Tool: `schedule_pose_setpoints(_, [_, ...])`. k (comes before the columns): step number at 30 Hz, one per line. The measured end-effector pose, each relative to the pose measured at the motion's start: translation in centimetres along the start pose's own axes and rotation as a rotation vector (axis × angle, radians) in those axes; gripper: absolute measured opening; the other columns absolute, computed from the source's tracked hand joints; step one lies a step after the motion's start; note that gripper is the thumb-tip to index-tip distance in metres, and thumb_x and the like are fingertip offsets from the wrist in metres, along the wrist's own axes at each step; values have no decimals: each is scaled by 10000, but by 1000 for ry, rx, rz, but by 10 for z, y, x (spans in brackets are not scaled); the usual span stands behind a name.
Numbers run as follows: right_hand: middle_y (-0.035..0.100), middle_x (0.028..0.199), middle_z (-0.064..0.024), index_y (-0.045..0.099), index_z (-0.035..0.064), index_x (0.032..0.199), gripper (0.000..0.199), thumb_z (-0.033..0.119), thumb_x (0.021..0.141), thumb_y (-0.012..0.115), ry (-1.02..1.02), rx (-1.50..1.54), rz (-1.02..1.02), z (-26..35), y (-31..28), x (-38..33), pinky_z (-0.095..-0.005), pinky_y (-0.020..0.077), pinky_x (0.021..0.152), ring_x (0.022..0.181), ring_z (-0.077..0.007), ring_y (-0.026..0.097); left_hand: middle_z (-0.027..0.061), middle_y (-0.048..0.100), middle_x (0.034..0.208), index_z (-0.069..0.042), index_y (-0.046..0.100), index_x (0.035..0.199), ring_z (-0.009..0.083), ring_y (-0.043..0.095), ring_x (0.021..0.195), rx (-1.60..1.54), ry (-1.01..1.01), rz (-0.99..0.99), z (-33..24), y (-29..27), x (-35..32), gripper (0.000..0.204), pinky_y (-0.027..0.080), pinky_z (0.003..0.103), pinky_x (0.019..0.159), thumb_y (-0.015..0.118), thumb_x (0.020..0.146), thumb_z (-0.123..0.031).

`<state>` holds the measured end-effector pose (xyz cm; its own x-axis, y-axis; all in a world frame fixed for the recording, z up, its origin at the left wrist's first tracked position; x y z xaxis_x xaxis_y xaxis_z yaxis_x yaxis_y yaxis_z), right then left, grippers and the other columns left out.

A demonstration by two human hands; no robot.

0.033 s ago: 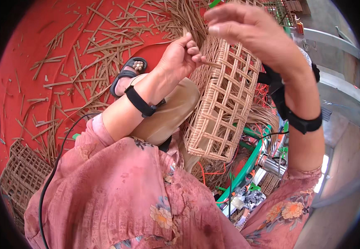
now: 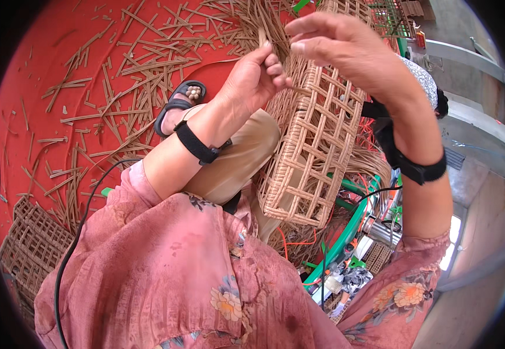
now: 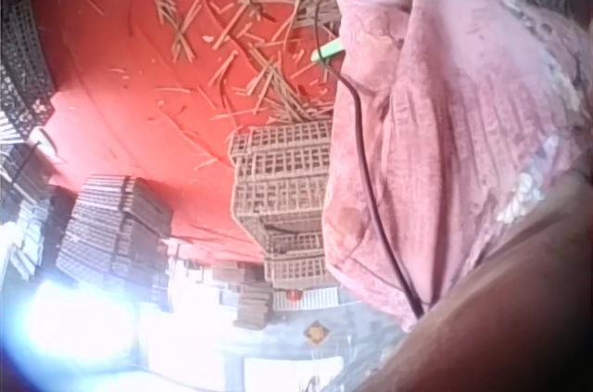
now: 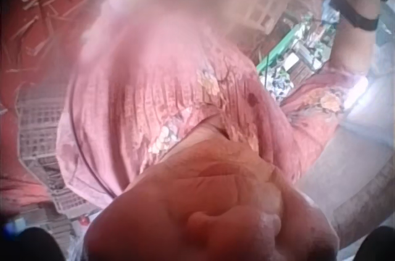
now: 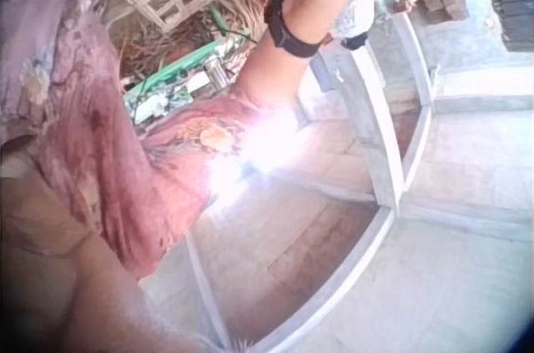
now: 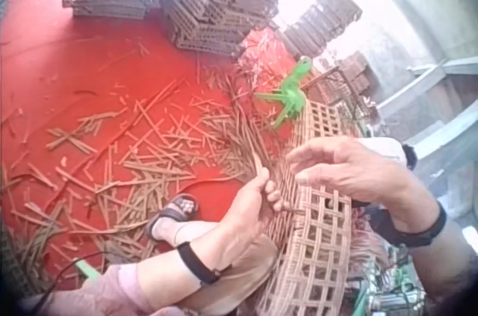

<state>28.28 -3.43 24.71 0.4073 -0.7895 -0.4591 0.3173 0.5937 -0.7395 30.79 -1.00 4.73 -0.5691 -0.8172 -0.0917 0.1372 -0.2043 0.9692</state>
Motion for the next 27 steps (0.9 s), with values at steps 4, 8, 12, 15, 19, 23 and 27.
schedule_pose_setpoints(4, [606,1028,-67,530,-23,1176,396,180,847,616,-1,-64,25,-50,22,9,-259,449,808,944,-109,548,65,623,768,-68,604,805,157,573,730,275,192,95,-5,25,-11,392,449,303,709,387,980,-345])
schedule_pose_setpoints(8, [605,1016,-90,502,-32,1197,406,172,859,599,50,405,-20,-61,37,8,-254,453,804,937,-116,550,39,654,874,-32,649,958,108,572,765,711,432,119,-13,42,-24,470,413,245,711,377,977,-414])
schedule_pose_setpoints(12, [634,830,-42,538,-32,1162,358,193,887,577,121,328,10,-66,28,0,-238,483,714,751,-100,593,9,613,794,-28,640,935,92,557,751,848,402,96,-13,51,-36,446,421,230,668,420,964,-415])
schedule_pose_setpoints(15, [638,819,-34,588,-19,1103,298,195,896,576,165,272,-105,-56,19,-11,-229,490,675,707,-86,598,4,581,784,-32,614,955,97,560,744,639,349,-23,-8,34,-29,407,443,231,660,452,954,-405])
schedule_pose_setpoints(19, [637,822,-21,629,-4,1056,239,171,905,570,140,431,-236,-45,8,-19,-217,488,665,697,-83,600,22,598,881,-48,583,984,121,585,775,665,91,-185,9,3,-18,272,470,247,662,518,929,-306])
schedule_pose_setpoints(23, [622,783,-4,636,9,1077,249,174,902,571,71,477,-341,-19,0,-23,-188,463,627,639,-52,562,25,633,896,-45,600,995,115,599,780,847,-69,-184,25,3,-12,179,452,245,625,559,891,-186])
schedule_pose_setpoints(27, [526,626,48,681,28,877,253,267,876,599,133,246,-331,-9,-15,-24,-182,365,483,536,-26,468,18,649,869,-42,606,1010,103,599,740,856,-99,-180,21,0,-10,173,419,227,590,568,880,-149])
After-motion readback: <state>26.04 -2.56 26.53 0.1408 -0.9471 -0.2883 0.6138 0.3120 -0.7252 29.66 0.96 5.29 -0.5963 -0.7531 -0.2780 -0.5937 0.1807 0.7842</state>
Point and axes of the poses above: each hand's wrist, its own x-axis towards the middle knuckle, its own y-axis out of the palm, z = x × y, the point moved 3 cm from there along x, towards the middle knuckle
